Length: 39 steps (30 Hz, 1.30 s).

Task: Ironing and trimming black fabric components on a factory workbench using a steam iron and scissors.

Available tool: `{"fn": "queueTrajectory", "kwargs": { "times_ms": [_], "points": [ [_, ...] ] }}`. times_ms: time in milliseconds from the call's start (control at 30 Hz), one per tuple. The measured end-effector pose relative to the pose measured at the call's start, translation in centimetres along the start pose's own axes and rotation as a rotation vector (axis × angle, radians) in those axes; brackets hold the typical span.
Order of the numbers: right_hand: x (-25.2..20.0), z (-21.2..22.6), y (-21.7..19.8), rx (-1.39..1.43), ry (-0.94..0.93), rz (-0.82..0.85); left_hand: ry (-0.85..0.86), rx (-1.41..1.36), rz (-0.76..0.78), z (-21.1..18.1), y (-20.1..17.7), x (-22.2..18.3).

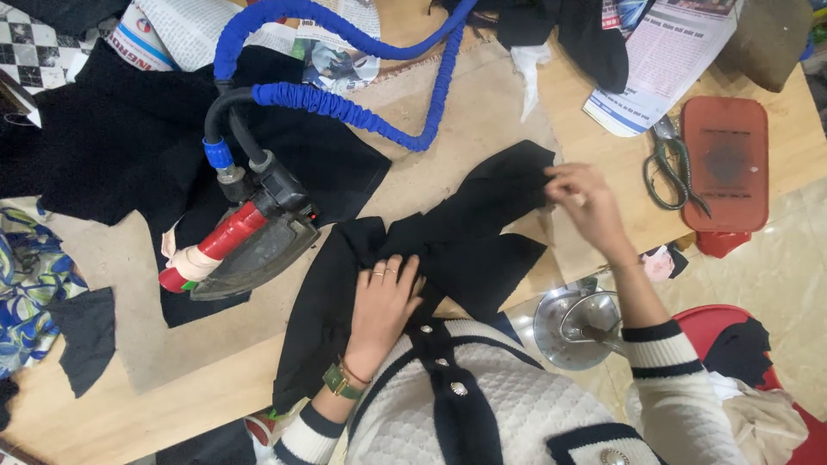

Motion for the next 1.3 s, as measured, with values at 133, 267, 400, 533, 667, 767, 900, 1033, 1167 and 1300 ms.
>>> {"fn": "queueTrajectory", "kwargs": {
  "times_ms": [133, 267, 400, 533, 667, 767, 900, 1033, 1167, 1300],
  "points": [
    [1.8, -0.1, -4.7, 0.254, 0.018, -0.196, -0.067, 0.215, -0.105, 1.2, 0.8, -0.3],
    [4.4, 2.3, -7.3, 0.366, 0.042, -0.349, -0.323, -0.504, -0.033, 3.8, -2.6, -0.6],
    [7.4, 0.9, -5.7, 0.441, 0.086, -0.357, -0.626, -1.151, 0.042, 6.4, -2.6, -2.2],
    [9.6, -3.2, -4.3, 0.620, 0.203, -0.371, -0.456, -0.620, 0.028, 3.8, -3.4, -0.8],
    [11.4, 0.9, -4.1, 0.567, 0.222, -0.379, 0.035, -0.087, -0.135, -3.5, -4.1, 3.1],
    [12.4, 3.3, -4.6, 0.563, 0.156, -0.368, -0.016, 0.231, -0.144, -4.6, 1.4, 5.8],
    [12.8, 4.4, -4.9, 0.524, 0.158, -0.350, -0.086, 0.378, -0.231, -3.1, 0.2, 7.0],
    [13.3, 2.3, -5.5, 0.570, 0.148, -0.358, -0.164, 0.004, -0.290, -1.5, -3.5, 6.4],
    [13.1, 1.7, -5.5, 0.610, 0.158, -0.313, -0.303, -0.177, -0.376, 0.8, -8.2, 5.4],
    [12.3, 1.5, -5.8, 0.736, 0.158, -0.295, -0.345, -0.388, -0.437, 2.0, -12.6, 4.7]
  ]
}}
Point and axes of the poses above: each hand's wrist, its own x-axis towards the middle knuckle, its own y-axis out of the palm, z = x × y, the point moved 8 cm from there along x, towards the middle knuckle, and after that the axes turned 11 degrees about x, right-handed, at the moved point
